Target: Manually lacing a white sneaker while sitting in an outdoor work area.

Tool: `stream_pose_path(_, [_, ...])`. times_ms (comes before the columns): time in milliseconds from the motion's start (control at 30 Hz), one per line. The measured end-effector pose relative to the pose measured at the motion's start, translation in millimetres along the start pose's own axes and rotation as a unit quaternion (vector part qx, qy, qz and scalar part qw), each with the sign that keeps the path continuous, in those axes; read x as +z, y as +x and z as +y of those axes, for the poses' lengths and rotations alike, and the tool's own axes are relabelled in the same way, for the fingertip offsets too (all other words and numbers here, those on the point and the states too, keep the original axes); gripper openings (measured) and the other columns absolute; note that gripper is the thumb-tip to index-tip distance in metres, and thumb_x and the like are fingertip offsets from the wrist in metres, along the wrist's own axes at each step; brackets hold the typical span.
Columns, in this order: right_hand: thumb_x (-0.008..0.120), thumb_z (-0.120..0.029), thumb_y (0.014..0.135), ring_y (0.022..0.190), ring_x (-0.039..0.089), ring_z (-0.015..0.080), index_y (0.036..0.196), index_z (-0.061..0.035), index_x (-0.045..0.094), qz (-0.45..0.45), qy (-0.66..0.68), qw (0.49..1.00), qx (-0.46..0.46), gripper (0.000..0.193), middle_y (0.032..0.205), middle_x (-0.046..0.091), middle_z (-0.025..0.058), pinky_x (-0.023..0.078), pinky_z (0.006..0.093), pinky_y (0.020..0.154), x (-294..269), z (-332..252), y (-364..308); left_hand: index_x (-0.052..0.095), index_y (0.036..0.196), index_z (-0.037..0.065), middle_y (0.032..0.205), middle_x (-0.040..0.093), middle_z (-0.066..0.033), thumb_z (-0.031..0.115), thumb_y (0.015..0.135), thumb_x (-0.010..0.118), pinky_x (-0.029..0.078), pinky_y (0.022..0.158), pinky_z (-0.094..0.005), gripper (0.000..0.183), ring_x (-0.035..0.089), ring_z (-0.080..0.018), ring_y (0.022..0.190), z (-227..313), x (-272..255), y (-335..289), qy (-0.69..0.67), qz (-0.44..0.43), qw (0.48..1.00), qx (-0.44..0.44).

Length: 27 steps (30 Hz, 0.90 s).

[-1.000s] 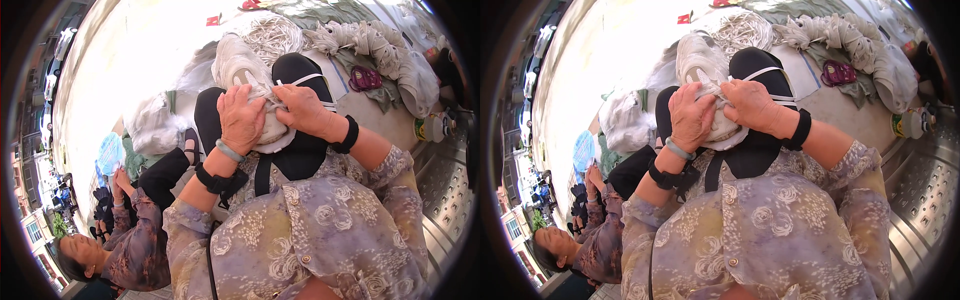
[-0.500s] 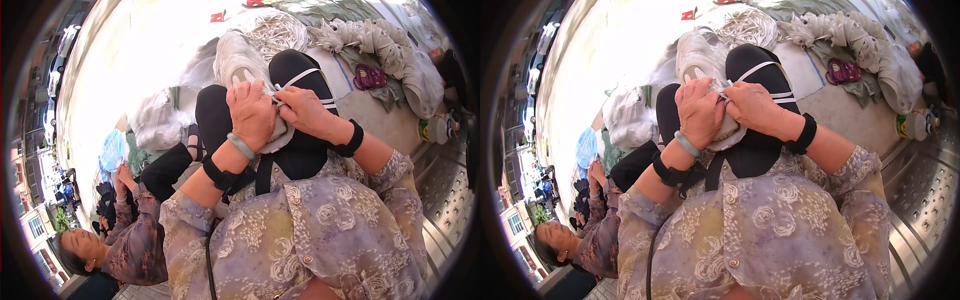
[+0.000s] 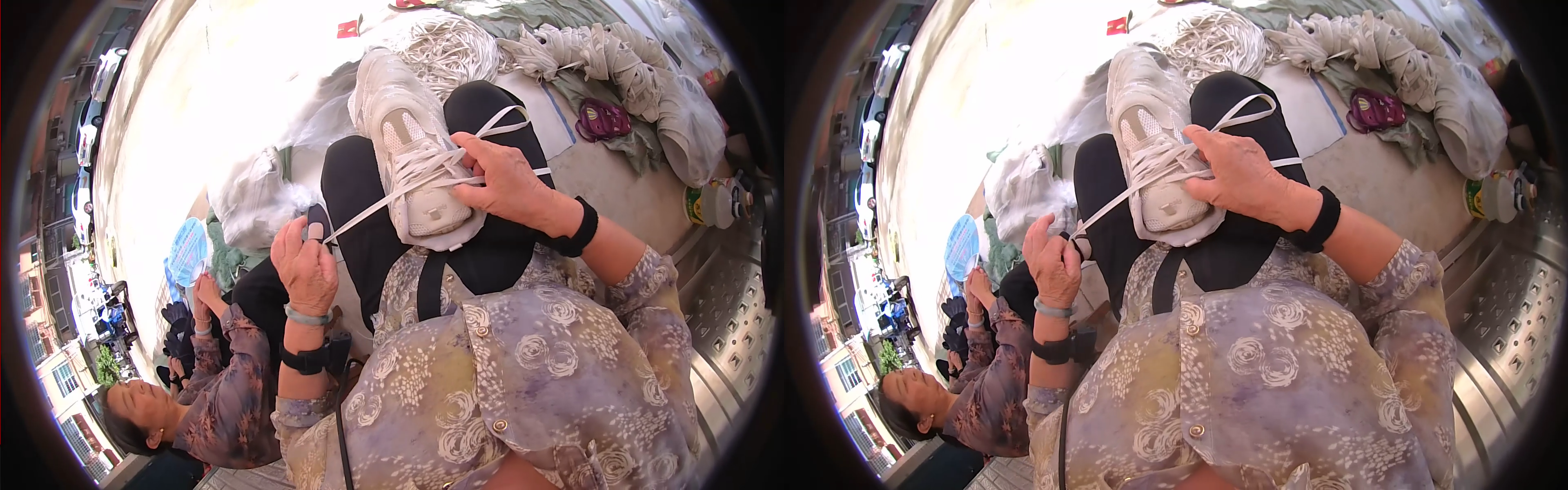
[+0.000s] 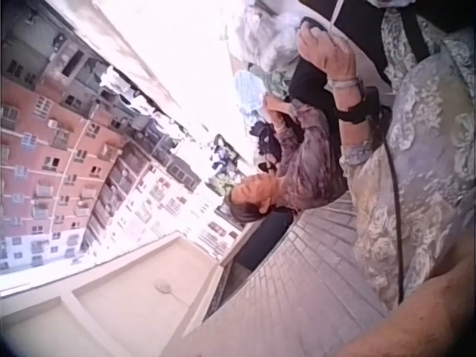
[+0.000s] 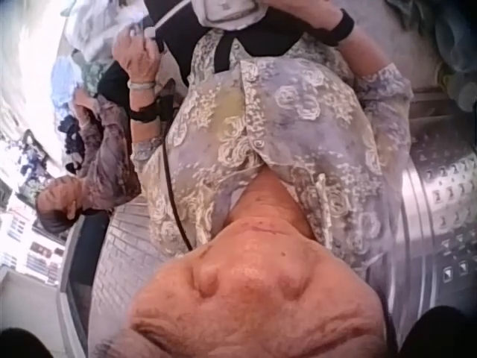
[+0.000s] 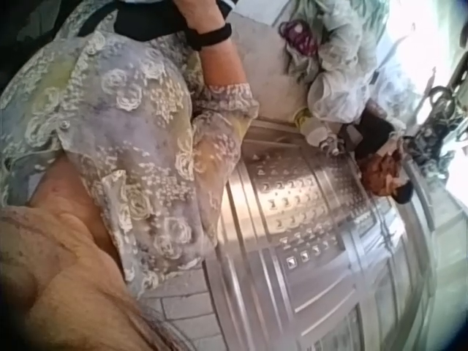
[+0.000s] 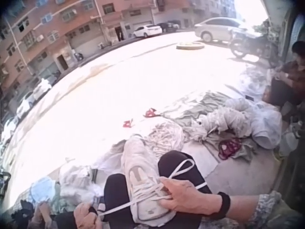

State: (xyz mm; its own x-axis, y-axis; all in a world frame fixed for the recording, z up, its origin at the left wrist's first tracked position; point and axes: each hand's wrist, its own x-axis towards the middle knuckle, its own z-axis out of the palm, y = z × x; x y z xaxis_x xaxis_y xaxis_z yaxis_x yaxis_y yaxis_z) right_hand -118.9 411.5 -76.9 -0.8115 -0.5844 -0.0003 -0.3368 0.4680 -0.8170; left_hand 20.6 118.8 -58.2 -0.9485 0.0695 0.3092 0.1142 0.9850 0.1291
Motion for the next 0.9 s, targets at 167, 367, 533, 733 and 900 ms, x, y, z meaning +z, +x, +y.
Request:
stream_pose_path(167, [0.070,-0.024,0.074,0.071,0.059,0.0197,0.131,0.0010,0.039,-0.008,0.032,0.999,-0.020,0.069,0.081,0.060,0.0118,0.049,0.0305,0.066,4,-4,3,0.063,0.075,0.002,0.102,0.059,-0.0129,0.013,0.071,0.057,0.044,0.077,-0.0462,0.013,0.056,-0.0339,0.094,-77,-13,-129,0.202,-0.234,0.918,-0.249])
stream_pose_path(367, [0.057,-0.025,0.088,0.061,0.058,0.0115,0.127,0.0042,0.041,-0.023,0.240,0.948,0.207,0.051,0.079,0.061,0.0083,0.045,0.0241,0.052,0,3,25,0.062,0.079,0.006,0.082,0.058,-0.0112,0.014,0.077,0.059,0.046,0.073,-0.0417,0.009,0.059,-0.0320,0.084,-56,5,-88,0.126,-0.277,0.910,-0.281])
stream_pose_path(533, [0.058,-0.027,0.089,0.061,0.057,0.0088,0.111,0.0008,0.054,-0.079,0.213,0.927,0.299,0.035,0.078,0.060,0.0049,0.044,0.0232,0.047,-7,-6,43,0.059,0.082,0.003,0.090,0.063,-0.0111,0.010,0.080,0.063,0.045,0.071,-0.0398,0.009,0.058,-0.0299,0.079,3,19,15,-0.224,-0.023,0.966,-0.123])
stream_pose_path(733, [0.059,-0.021,0.088,0.069,0.058,0.0092,0.090,-0.0068,0.059,-0.006,0.376,0.887,0.268,0.014,0.076,0.061,0.0024,0.049,0.0270,0.064,1,-2,44,0.059,0.080,0.001,0.081,0.060,-0.0125,0.020,0.085,0.061,0.044,0.064,-0.0352,0.020,0.055,-0.0293,0.070,39,34,57,-0.232,-0.030,0.972,0.018])
stream_pose_path(900, [0.059,-0.016,0.089,0.069,0.056,0.0064,0.089,-0.0047,0.061,-0.109,0.554,0.814,0.136,0.011,0.072,0.061,-0.0003,0.046,0.0226,0.063,-18,13,30,0.053,0.071,0.001,0.069,0.051,-0.0121,0.027,0.085,0.062,0.041,0.060,-0.0377,0.031,0.051,-0.0287,0.065,52,31,64,-0.256,-0.145,0.952,-0.084])
